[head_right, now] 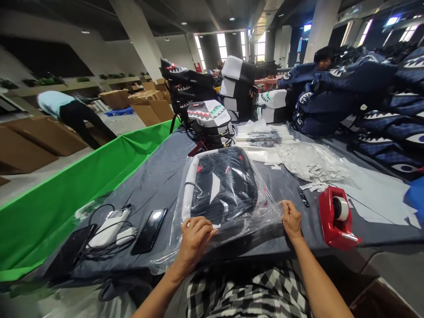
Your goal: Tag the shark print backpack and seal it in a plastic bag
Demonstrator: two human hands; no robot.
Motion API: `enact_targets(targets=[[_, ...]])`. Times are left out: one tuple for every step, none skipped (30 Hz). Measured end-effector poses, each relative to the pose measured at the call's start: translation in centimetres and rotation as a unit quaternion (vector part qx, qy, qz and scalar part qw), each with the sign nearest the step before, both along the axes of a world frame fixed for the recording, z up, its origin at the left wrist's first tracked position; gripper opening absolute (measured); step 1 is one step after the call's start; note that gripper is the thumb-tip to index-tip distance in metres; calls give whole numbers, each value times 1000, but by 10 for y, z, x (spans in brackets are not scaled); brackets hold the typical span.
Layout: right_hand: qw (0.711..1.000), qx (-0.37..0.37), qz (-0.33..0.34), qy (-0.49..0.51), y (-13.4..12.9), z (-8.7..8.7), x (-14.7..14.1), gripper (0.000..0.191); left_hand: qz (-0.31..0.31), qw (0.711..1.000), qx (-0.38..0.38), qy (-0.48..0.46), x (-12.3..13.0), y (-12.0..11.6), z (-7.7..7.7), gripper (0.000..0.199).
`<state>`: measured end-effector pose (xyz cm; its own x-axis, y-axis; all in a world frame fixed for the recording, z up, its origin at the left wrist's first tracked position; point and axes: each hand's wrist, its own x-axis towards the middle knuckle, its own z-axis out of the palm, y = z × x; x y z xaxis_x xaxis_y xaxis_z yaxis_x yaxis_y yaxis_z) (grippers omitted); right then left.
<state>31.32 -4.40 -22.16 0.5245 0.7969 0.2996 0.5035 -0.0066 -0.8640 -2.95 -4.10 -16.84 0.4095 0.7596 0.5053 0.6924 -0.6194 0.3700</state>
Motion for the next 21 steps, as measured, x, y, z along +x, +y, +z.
enact_targets(targets=[[1000, -6, 3, -15, 1, -1, 2, 65, 0, 1000, -14, 5, 0, 4, 1, 19], [999, -22, 8, -33, 2, -2, 4, 66, 0, 999, -48, 9, 1, 10, 3, 22], [998, -46, 18, -50, 4, -3, 6, 68, -3, 995, -95, 13, 2, 16, 4, 25], [995, -74, 30, -66, 8, -4, 8, 69, -6, 989, -145, 17, 4, 22, 5, 28], [991, -102, 43, -79, 12, -4, 10, 70, -9, 982, -189, 23, 6, 28, 6, 30], [987, -126, 55, -88, 16, -5, 10, 70, -13, 974, -223, 33, 7, 34, 7, 32], [983, -142, 63, -96, 19, -5, 11, 69, -17, 968, -245, 45, 8, 37, 8, 33], [981, -152, 67, -103, 21, -4, 11, 67, -19, 965, -254, 57, 9, 40, 9, 33], [979, -157, 66, -110, 21, -3, 12, 65, -18, 964, -256, 66, 10, 41, 9, 32], [978, -159, 65, -119, 19, 0, 13, 63, -16, 964, -253, 73, 11, 41, 10, 32], [978, -154, 62, -129, 13, 4, 16, 61, -13, 965, -250, 77, 11, 40, 11, 32], [978, -141, 57, -140, 4, 9, 20, 60, -11, 966, -247, 82, 11, 39, 11, 31], [980, -121, 44, -153, -8, 16, 27, 58, -9, 966, -242, 86, 11, 38, 11, 31], [981, -96, 21, -168, -23, 23, 37, 57, -8, 967, -238, 88, 11, 38, 11, 30], [980, -72, -17, -185, -39, 30, 48, 56, -11, 968, -234, 86, 11, 38, 10, 29], [975, -54, -67, -203, -56, 38, 62, 56, -20, 969, -231, 81, 10, 39, 9, 28], [967, -49, -124, -218, -73, 46, 75, 56, -34, 970, -228, 75, 10, 40, 8, 27], [955, -51, -180, -229, -88, 52, 89, 58, -50, 971, -224, 67, 9, 42, 7, 27], [946, -61, -226, -226, -102, 58, 100, 61, -67, 971, -222, 61, 8, 43, 6, 28], [942, -76, -258, -199, -113, 61, 109, 64, -82, 970, -220, 56, 7, 45, 4, 30], [945, -92, -275, -152, -122, 63, 116, 68, -91, 970, -221, 52, 6, 47, 2, 31]])
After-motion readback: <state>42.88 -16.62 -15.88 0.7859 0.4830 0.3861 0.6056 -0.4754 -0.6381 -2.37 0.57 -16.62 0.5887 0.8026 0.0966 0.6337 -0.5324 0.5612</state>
